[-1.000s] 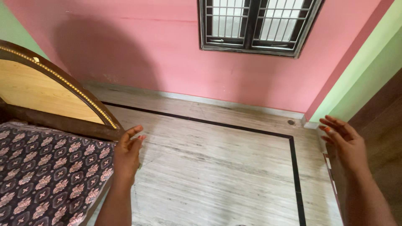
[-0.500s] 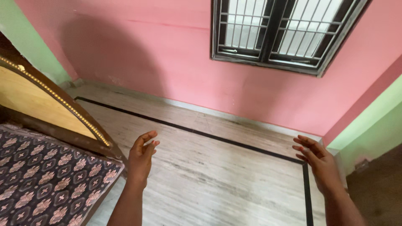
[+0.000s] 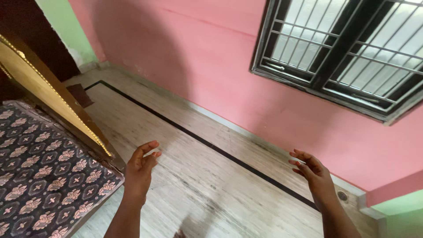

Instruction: The person picks up a pillowcase from a bed, folds it by hand, and places it onto a stack of folded items on a dresser.

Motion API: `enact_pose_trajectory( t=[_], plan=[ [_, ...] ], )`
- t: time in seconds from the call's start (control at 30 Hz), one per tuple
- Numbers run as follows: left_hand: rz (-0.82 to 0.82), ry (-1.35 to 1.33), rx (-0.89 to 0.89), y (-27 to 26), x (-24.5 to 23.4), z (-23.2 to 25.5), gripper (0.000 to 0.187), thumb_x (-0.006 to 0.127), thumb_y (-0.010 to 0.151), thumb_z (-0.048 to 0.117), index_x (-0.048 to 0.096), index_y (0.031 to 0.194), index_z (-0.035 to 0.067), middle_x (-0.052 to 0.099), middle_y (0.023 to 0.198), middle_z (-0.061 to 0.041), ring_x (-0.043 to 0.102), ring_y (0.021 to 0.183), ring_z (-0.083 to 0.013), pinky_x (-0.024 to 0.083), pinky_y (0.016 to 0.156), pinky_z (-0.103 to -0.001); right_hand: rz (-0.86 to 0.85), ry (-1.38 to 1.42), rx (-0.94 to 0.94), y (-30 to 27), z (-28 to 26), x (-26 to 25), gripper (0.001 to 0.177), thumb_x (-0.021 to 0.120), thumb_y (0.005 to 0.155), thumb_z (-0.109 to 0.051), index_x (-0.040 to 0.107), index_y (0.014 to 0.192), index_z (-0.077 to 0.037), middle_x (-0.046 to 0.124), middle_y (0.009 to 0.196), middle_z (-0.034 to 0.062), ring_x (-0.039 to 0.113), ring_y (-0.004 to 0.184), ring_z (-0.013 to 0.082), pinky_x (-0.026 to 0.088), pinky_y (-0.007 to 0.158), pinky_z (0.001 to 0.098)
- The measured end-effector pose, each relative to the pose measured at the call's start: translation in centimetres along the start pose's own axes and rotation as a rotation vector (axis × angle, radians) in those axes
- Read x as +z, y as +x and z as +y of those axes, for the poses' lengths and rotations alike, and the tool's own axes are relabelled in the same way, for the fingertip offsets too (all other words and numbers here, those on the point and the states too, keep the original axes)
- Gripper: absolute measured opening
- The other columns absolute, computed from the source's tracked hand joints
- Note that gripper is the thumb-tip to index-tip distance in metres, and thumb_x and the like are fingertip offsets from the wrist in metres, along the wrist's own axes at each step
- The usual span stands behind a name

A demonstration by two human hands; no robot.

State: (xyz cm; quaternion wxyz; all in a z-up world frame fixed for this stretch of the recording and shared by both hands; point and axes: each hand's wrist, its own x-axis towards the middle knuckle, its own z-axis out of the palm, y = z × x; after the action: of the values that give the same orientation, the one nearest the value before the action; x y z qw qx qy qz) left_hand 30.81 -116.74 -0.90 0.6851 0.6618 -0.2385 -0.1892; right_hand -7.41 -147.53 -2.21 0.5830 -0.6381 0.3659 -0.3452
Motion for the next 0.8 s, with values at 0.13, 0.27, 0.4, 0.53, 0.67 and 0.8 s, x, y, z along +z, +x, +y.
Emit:
enact_pose_trajectory(
  t=[0.13,0.27,0.4,0.53,0.67,0.8],
  plan=[
    [0.058,-0.029,-0.055,6.3,-2.0,-2.1,0.038,0.053,0.098,0.007,0.061,0.135,0.008,0.064,0.133,-0.005,0.065,0.117,-0.0171,0.049,0.095,-0.033,-0.009,-0.013,0.033,6.4,-0.4,4.8,0.042,0.054,0.099,-0.014,0.058,0.139,-0.003,0.065,0.14,0.0101,0.065,0.122,0.0251,0.052,0.101,0.0391],
    [0.09,-0.016,-0.091,14.4,-4.1,-3.5,0.036,0.054,0.098,0.009,0.06,0.134,0.008,0.065,0.133,-0.004,0.065,0.114,-0.0176,0.05,0.094,-0.033,-0.001,0.12,0.09,13.7,-1.6,11.0,0.043,0.052,0.1,-0.016,0.057,0.14,-0.002,0.065,0.139,0.0129,0.064,0.123,0.0275,0.052,0.1,0.042],
    [0.025,-0.048,-0.014,22.6,-6.2,-5.6,0.039,0.054,0.096,0.004,0.06,0.134,0.005,0.065,0.133,-0.007,0.066,0.11,-0.0197,0.05,0.093,-0.032,-0.025,0.169,0.098,20.7,-2.9,17.1,0.043,0.052,0.1,-0.017,0.057,0.14,-0.001,0.065,0.138,0.0142,0.064,0.123,0.0291,0.052,0.1,0.0428],
    [-0.016,-0.039,0.071,29.6,-8.4,-6.0,0.042,0.052,0.093,-0.001,0.06,0.134,0.002,0.064,0.133,-0.009,0.065,0.112,-0.0201,0.05,0.099,-0.031,-0.054,0.144,0.045,26.9,-4.0,22.2,0.042,0.052,0.1,-0.015,0.057,0.139,-0.001,0.065,0.137,0.0149,0.065,0.123,0.0298,0.052,0.101,0.0426],
    [0.049,0.006,0.041,35.5,-8.8,-4.5,0.04,0.053,0.096,0.002,0.061,0.134,0.005,0.064,0.134,-0.007,0.063,0.118,-0.017,0.049,0.102,-0.031,-0.067,0.091,0.082,32.6,-4.3,25.6,0.041,0.051,0.1,-0.016,0.058,0.139,-0.003,0.066,0.136,0.0144,0.065,0.122,0.0297,0.054,0.101,0.0422],
    [0.112,0.046,-0.135,40.1,-7.8,-4.2,0.038,0.056,0.096,0.008,0.062,0.133,0.01,0.065,0.133,-0.002,0.063,0.115,-0.016,0.049,0.098,-0.032,-0.089,0.113,0.072,38.5,-3.7,27.1,0.04,0.052,0.099,-0.013,0.059,0.137,0.0,0.067,0.135,0.0156,0.066,0.12,0.0308,0.053,0.1,0.0428]
  ],
)
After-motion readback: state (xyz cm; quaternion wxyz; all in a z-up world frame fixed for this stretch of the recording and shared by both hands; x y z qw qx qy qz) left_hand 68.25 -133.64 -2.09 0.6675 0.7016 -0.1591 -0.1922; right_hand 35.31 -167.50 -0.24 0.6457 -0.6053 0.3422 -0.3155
